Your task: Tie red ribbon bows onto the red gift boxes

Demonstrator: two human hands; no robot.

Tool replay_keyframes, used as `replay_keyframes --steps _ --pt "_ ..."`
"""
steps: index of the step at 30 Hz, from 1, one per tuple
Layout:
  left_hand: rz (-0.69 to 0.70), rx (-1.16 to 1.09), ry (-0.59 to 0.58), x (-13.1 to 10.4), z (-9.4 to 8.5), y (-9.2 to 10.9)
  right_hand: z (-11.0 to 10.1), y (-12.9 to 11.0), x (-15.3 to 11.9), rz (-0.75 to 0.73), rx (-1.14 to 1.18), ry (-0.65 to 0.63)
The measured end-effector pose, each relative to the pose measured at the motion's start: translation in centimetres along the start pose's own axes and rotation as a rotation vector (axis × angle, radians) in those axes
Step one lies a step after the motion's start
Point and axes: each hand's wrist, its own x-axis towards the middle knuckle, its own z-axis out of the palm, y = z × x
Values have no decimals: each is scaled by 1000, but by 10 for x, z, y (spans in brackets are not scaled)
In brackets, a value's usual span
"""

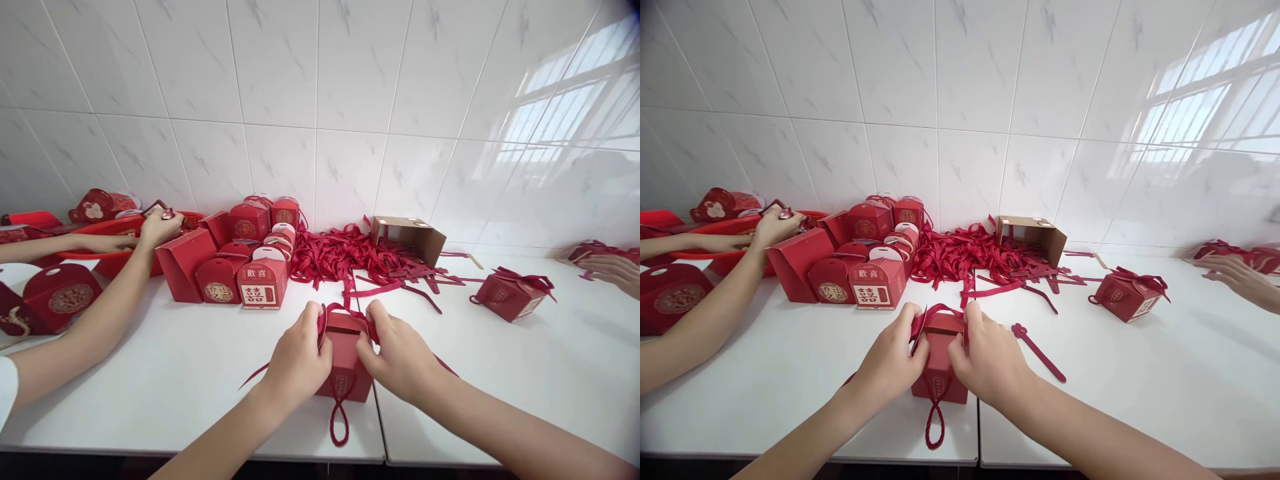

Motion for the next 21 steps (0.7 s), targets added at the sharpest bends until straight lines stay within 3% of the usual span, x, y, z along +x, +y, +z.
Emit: replay_keyframes --steps 8,13,17,21 --pt "12 11 -23 -2 3 1 13 -11 6 1 -259 -45" --pt "109 -144 -99 -7 -5 5 14 -8 4 -61 -138 -67" --pt "28 -349 -172 -4 -12 -9 8 11 -2 -150 80 -89" --pt "-143 -320 -168 1 -18 -41 2 50 -4 -13 243 -132"
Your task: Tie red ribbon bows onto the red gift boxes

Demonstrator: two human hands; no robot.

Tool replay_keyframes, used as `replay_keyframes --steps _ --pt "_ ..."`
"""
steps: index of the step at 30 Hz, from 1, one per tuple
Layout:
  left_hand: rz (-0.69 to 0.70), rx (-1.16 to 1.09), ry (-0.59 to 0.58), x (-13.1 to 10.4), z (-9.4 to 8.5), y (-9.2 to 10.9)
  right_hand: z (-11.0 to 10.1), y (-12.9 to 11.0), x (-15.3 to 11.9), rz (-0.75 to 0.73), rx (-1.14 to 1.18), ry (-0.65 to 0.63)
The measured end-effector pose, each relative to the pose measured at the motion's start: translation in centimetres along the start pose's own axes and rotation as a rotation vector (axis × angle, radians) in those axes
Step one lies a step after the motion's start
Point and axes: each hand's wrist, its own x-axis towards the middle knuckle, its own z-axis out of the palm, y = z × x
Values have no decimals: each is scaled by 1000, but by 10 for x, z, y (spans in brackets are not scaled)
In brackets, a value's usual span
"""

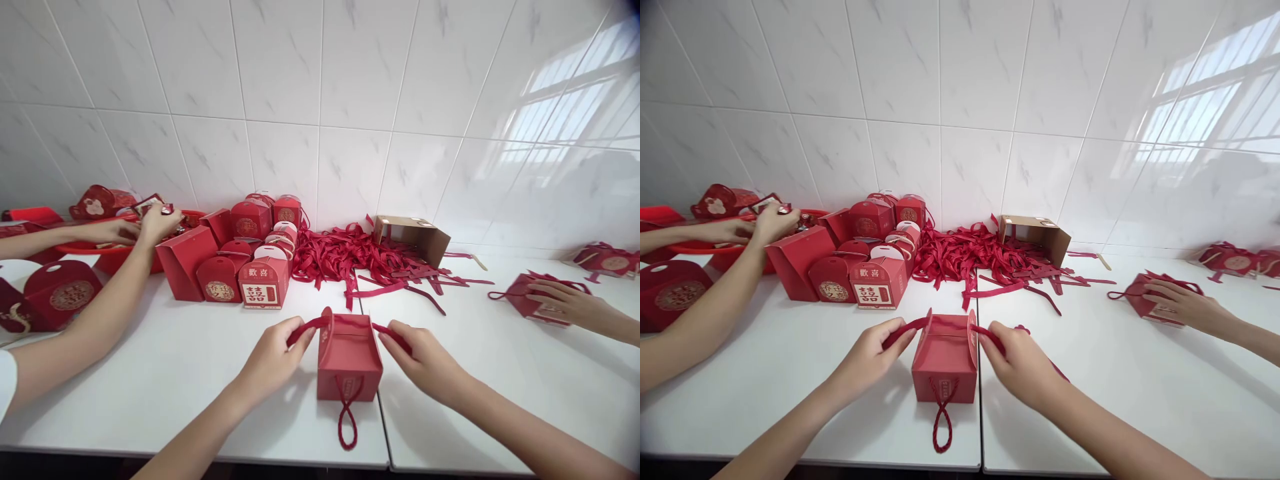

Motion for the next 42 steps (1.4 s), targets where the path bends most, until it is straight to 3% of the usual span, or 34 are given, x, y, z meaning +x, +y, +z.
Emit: replay_keyframes --steps 5,7,11,17,22,25,30,34,42 --pt "-149 -186 -239 1 -18 -12 -20 29 -1 107 351 -202" --pt "-194 -277 -258 2 -21 -12 -24 29 -1 128 485 -238" --pt "-196 -281 -155 6 -19 -13 -20 20 3 204 644 -225" --pt "-114 -168 11 5 -23 -17 -1 15 8 151 519 -192" --pt "-46 -110 92 2 -28 -26 0 21 9 112 441 -179" --pt "83 -60 187 0 -29 -30 -6 20 9 78 373 -144" --pt "479 145 310 -1 -32 -31 -18 13 11 53 248 -87" --pt "671 323 285 5 -33 -27 -23 14 12 34 199 -45" --pt "840 708 190 12 -23 -37 -18 28 11 49 149 -119"
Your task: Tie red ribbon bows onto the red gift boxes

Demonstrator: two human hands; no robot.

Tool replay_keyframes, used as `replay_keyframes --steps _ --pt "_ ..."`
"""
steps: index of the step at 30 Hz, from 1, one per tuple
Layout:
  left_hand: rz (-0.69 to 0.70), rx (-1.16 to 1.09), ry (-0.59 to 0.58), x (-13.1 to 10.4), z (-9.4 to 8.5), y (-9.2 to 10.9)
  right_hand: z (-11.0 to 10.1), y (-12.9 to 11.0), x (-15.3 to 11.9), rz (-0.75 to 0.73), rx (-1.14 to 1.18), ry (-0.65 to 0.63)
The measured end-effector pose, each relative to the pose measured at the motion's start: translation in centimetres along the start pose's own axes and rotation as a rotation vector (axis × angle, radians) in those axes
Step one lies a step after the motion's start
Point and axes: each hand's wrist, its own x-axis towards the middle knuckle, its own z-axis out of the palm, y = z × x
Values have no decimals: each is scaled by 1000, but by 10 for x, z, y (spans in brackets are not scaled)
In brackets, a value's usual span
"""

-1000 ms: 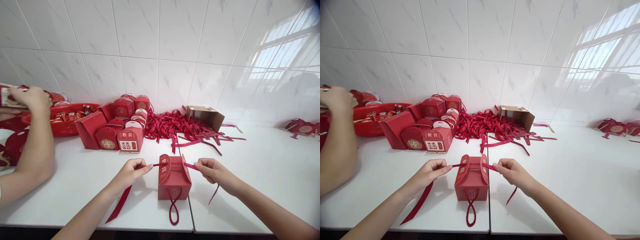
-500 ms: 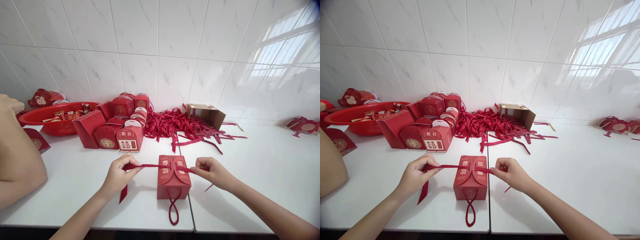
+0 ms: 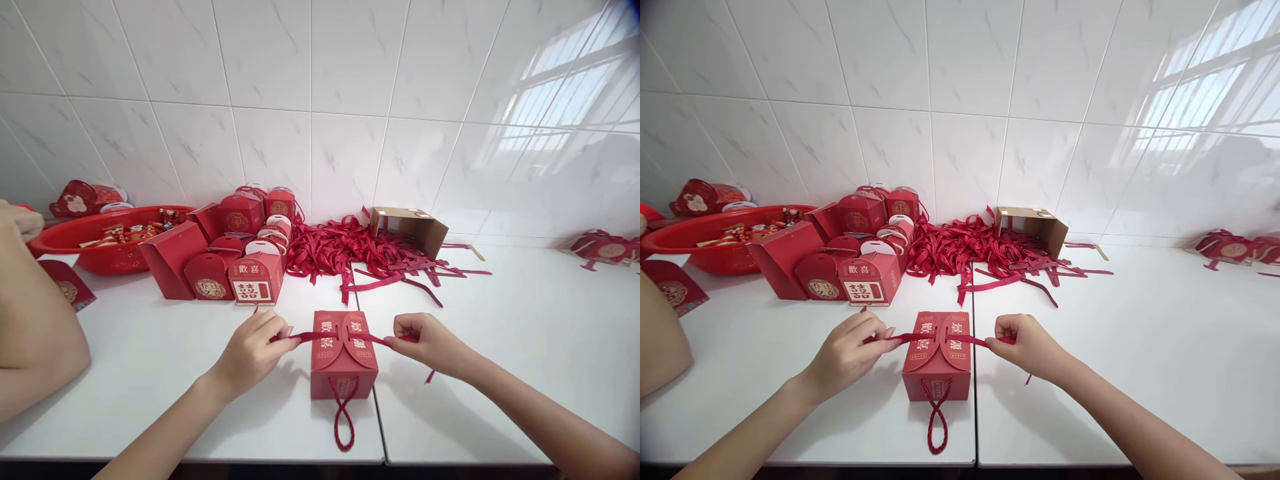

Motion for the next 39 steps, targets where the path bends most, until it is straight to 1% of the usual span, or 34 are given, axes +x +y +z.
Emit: replay_keyframes --steps 3,5,7,9,10,11,12,14,16,17,18,20,22,24,26,28,30,32,33,36,37,39 --pt "15 10 -145 -7 4 3 7 6 -1 0 -90 38" --pt "-38 -4 -232 -10 2 8 12 11 -3 -7 -164 79" --pt "-147 11 -284 -13 -4 15 14 13 -8 -19 -254 146" --pt "-303 19 -301 -12 -13 24 13 12 -14 -42 -341 231" --pt "-383 -1 -303 -11 -18 29 12 9 -17 -50 -371 253" --pt "-455 -44 -313 -9 -23 34 11 5 -21 -48 -388 244" --pt "-515 -106 -338 -7 -28 39 11 1 -24 -32 -390 201" --pt "-586 -260 -439 -2 -34 47 13 -6 -29 17 -341 40" --pt "-634 -380 -528 2 -34 52 18 -9 -30 61 -231 -106" --pt "-673 -420 -532 3 -32 53 22 -9 -29 86 -155 -135" --pt "-726 -464 -513 3 -28 52 25 -7 -28 120 -60 -138" --pt "-861 -619 -421 3 -19 47 31 -2 -25 220 192 -108" --pt "-1029 -897 -308 4 -12 40 33 2 -21 304 513 -65" --pt "-1206 -1235 -142 7 -10 33 29 4 -18 323 840 -12" --pt "-1355 -1527 67 13 -13 26 21 3 -15 314 1099 68" --pt "-1425 -1696 271 20 -19 18 12 1 -11 302 1254 176" --pt "-1409 -1743 429 27 -27 12 3 -1 -6 268 1314 300" --pt "-1314 -1728 536 34 -35 7 -6 -5 -2 214 1311 386" --pt "-1244 -1708 567 37 -39 5 -10 -7 -1 185 1289 410" --pt "-1008 -1622 610 47 -47 3 -20 -18 2 90 1166 457" --pt "-948 -1599 620 51 -49 3 -23 -22 2 53 1121 470" --pt "-880 -1580 631 58 -51 4 -27 -31 4 -13 1044 476"
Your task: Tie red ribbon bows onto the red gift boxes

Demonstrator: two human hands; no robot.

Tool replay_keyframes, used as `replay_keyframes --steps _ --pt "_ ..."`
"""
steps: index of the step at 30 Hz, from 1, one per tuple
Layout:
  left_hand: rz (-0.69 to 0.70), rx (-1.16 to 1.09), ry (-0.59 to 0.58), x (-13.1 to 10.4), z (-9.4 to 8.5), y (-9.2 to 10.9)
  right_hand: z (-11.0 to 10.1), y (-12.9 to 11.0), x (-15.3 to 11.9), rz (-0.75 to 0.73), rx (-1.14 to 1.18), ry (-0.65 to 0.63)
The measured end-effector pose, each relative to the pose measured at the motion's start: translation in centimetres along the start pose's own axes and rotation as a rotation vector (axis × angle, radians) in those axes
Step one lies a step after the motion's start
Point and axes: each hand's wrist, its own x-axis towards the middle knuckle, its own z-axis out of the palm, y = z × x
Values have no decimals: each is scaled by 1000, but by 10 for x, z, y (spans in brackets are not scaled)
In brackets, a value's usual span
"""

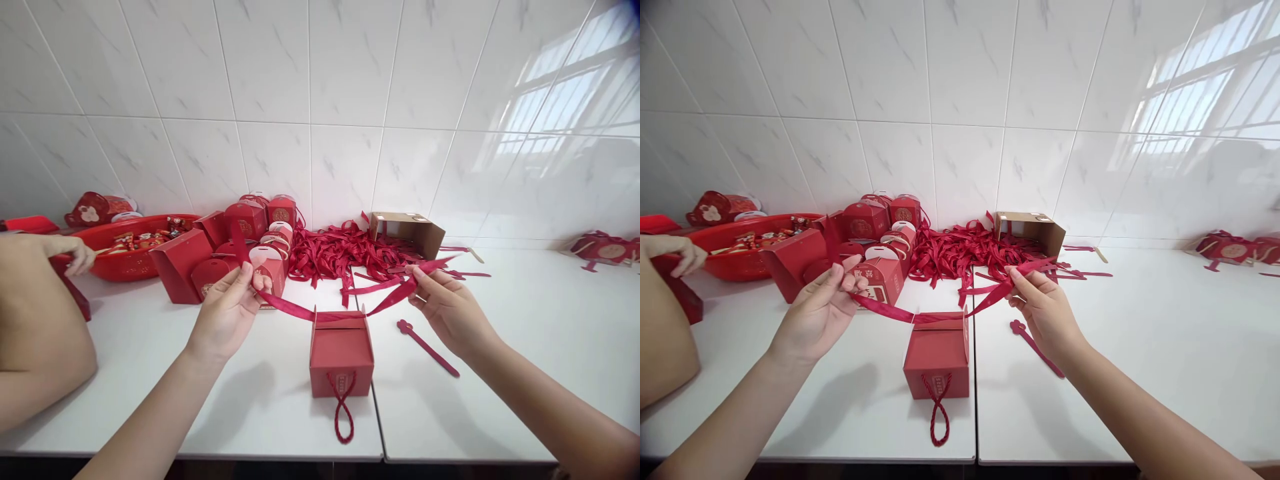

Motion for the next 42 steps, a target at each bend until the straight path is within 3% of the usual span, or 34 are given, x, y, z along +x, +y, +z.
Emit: replay_keyframes --steps 9,14,18,26,30,36,39,42 --pt "130 112 -148 12 34 5 25 -20 8 -334 -196 -118" --pt "200 205 -173 14 62 9 49 -35 9 -398 -153 -229" --pt "203 235 -203 12 78 11 62 -40 6 -431 -136 -249" --pt "182 278 -267 11 82 8 69 -43 4 -332 -36 -283" --pt "171 439 -360 5 89 10 75 -44 3 -309 -156 -270" --pt "136 738 -371 -4 99 16 80 -42 -7 -341 -330 -445" --pt "115 770 -421 -4 96 16 79 -39 -6 -376 -333 -416" --pt "-8 797 -517 0 89 15 74 -35 1 -504 -386 -447"
